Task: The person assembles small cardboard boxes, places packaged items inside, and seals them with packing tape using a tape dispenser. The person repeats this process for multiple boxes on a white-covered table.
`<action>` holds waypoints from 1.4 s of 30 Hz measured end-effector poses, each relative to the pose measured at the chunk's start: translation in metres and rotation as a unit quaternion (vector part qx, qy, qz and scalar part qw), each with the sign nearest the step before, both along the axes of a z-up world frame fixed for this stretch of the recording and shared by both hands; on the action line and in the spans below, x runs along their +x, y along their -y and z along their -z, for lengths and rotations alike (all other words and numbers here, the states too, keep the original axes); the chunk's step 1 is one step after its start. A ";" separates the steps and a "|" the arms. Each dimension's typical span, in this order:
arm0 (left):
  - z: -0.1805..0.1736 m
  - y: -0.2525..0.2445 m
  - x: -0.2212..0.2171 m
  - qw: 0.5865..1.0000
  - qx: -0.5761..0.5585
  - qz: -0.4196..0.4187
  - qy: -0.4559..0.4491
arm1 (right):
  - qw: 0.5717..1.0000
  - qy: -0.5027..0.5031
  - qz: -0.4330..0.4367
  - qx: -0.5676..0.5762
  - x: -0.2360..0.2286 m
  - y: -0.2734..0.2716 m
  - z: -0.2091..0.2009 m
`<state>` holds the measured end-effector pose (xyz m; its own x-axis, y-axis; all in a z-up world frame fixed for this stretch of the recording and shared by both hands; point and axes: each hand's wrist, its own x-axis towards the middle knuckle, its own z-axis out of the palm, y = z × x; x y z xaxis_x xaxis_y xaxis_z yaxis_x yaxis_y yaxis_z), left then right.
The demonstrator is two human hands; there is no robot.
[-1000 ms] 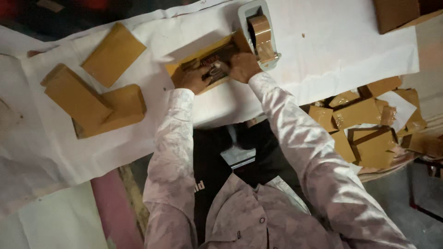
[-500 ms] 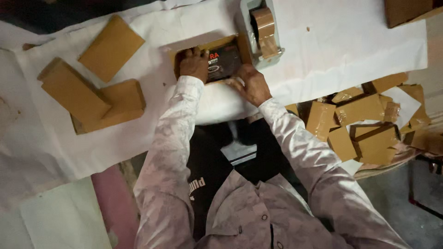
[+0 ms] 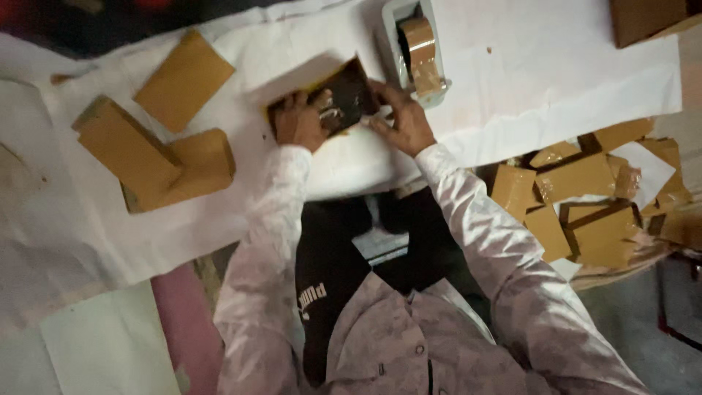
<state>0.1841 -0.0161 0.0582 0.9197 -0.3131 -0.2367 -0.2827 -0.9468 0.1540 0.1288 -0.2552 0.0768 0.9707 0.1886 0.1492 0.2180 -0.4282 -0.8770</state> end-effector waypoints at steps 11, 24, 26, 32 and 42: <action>0.012 0.002 0.012 0.995 -0.067 0.056 0.038 | 0.980 0.133 0.072 -0.127 -0.007 -0.025 0.030; -0.018 0.014 0.030 0.949 -0.283 -0.032 -0.135 | 0.971 0.078 0.008 -0.227 0.012 -0.010 0.065; -0.024 0.007 0.003 0.949 -0.250 -0.061 0.181 | 0.956 0.061 -0.009 -0.285 0.019 -0.004 0.086; -0.015 -0.011 -0.039 0.865 -0.394 -0.095 0.297 | 0.929 0.176 -0.042 -0.322 0.044 0.008 0.120; 0.003 -0.027 -0.066 0.874 -0.432 -0.078 0.208 | 0.866 -0.214 -0.157 -0.424 0.074 0.015 0.077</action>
